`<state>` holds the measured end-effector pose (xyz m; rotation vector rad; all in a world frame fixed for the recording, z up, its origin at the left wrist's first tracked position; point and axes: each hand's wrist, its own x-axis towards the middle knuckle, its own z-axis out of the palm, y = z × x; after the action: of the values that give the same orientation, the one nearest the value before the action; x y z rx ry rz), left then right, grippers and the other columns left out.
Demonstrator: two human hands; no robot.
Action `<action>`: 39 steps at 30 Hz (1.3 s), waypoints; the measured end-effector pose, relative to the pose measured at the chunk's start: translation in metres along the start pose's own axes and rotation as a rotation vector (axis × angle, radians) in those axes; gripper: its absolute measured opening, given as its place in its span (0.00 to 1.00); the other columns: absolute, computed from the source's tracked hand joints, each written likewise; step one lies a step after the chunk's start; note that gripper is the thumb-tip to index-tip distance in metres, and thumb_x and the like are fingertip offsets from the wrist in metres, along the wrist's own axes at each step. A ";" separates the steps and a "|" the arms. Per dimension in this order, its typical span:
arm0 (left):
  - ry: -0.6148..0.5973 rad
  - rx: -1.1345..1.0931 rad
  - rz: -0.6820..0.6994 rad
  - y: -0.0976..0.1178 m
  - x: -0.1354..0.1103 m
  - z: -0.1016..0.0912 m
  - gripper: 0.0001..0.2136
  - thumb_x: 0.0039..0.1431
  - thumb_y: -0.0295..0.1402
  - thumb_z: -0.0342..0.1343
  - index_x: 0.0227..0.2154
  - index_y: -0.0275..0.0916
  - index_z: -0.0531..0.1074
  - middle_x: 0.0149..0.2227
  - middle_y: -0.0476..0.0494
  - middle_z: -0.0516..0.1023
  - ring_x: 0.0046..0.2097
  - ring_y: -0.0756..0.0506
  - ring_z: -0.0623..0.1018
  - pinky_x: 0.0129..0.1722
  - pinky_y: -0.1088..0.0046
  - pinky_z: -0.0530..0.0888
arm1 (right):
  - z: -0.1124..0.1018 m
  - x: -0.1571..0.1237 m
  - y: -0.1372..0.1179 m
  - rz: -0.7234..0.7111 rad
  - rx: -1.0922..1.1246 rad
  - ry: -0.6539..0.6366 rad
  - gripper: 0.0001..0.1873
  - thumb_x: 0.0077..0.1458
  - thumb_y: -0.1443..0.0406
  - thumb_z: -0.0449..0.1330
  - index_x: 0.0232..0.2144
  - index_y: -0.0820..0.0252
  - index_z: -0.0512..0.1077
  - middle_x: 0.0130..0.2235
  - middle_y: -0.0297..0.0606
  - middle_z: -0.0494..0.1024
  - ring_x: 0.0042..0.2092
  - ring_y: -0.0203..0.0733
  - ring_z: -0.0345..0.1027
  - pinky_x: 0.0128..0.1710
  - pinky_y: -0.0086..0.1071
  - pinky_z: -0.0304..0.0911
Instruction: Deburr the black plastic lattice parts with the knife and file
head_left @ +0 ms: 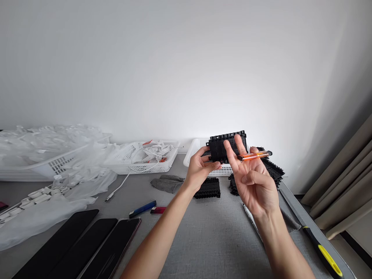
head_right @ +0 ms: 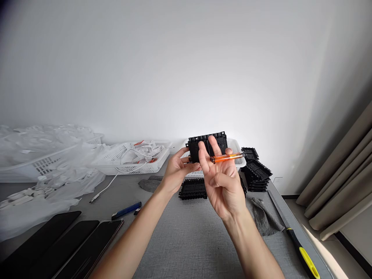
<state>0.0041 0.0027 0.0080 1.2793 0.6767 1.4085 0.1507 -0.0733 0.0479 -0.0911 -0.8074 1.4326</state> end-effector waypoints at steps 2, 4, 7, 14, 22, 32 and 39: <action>0.003 -0.002 -0.001 0.000 0.000 0.000 0.36 0.36 0.35 0.76 0.49 0.36 0.68 0.36 0.41 0.83 0.35 0.41 0.83 0.40 0.62 0.81 | 0.001 0.000 0.000 -0.010 0.006 0.002 0.29 0.30 0.81 0.53 0.35 0.51 0.70 0.61 0.30 0.70 0.66 0.48 0.60 0.71 0.50 0.43; 0.006 -0.005 -0.006 0.001 0.000 0.001 0.35 0.36 0.35 0.76 0.49 0.36 0.68 0.36 0.41 0.83 0.35 0.41 0.83 0.39 0.63 0.81 | 0.001 0.000 0.000 -0.016 0.006 0.002 0.29 0.30 0.81 0.53 0.35 0.50 0.70 0.61 0.30 0.71 0.66 0.48 0.60 0.71 0.51 0.44; 0.008 -0.012 -0.013 0.001 -0.001 0.002 0.35 0.36 0.35 0.76 0.49 0.36 0.68 0.36 0.42 0.83 0.36 0.41 0.84 0.40 0.63 0.81 | 0.001 -0.001 -0.001 -0.005 0.007 -0.011 0.28 0.31 0.80 0.52 0.36 0.50 0.69 0.61 0.29 0.71 0.66 0.48 0.60 0.71 0.52 0.45; 0.010 -0.003 -0.011 0.002 0.000 0.002 0.36 0.34 0.37 0.76 0.49 0.36 0.68 0.36 0.41 0.83 0.37 0.39 0.84 0.41 0.60 0.81 | 0.002 -0.001 -0.002 -0.022 0.011 -0.004 0.26 0.31 0.78 0.53 0.34 0.51 0.69 0.60 0.31 0.71 0.66 0.50 0.59 0.71 0.55 0.43; 0.010 -0.016 -0.006 0.002 -0.001 0.002 0.34 0.36 0.35 0.76 0.48 0.37 0.68 0.35 0.43 0.83 0.36 0.40 0.83 0.41 0.60 0.81 | 0.003 0.001 0.001 0.021 -0.013 0.023 0.21 0.40 0.78 0.61 0.35 0.49 0.68 0.58 0.29 0.72 0.64 0.46 0.62 0.71 0.51 0.46; 0.030 0.032 -0.014 0.001 0.002 0.001 0.31 0.39 0.32 0.74 0.47 0.36 0.69 0.37 0.42 0.82 0.31 0.47 0.81 0.39 0.66 0.80 | -0.026 0.024 0.004 0.264 -0.269 0.046 0.23 0.55 0.49 0.59 0.21 0.56 0.58 0.21 0.27 0.57 0.21 0.31 0.53 0.19 0.27 0.57; 0.001 0.064 -0.011 0.001 0.001 0.000 0.30 0.39 0.32 0.73 0.48 0.36 0.69 0.37 0.42 0.82 0.31 0.46 0.82 0.39 0.67 0.79 | -0.037 0.030 0.016 0.347 -0.491 -0.136 0.26 0.53 0.41 0.61 0.31 0.56 0.66 0.24 0.28 0.60 0.24 0.32 0.50 0.19 0.25 0.48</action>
<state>0.0043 0.0035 0.0098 1.3222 0.7335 1.3886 0.1554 -0.0286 0.0251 -0.5344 -1.2921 1.5440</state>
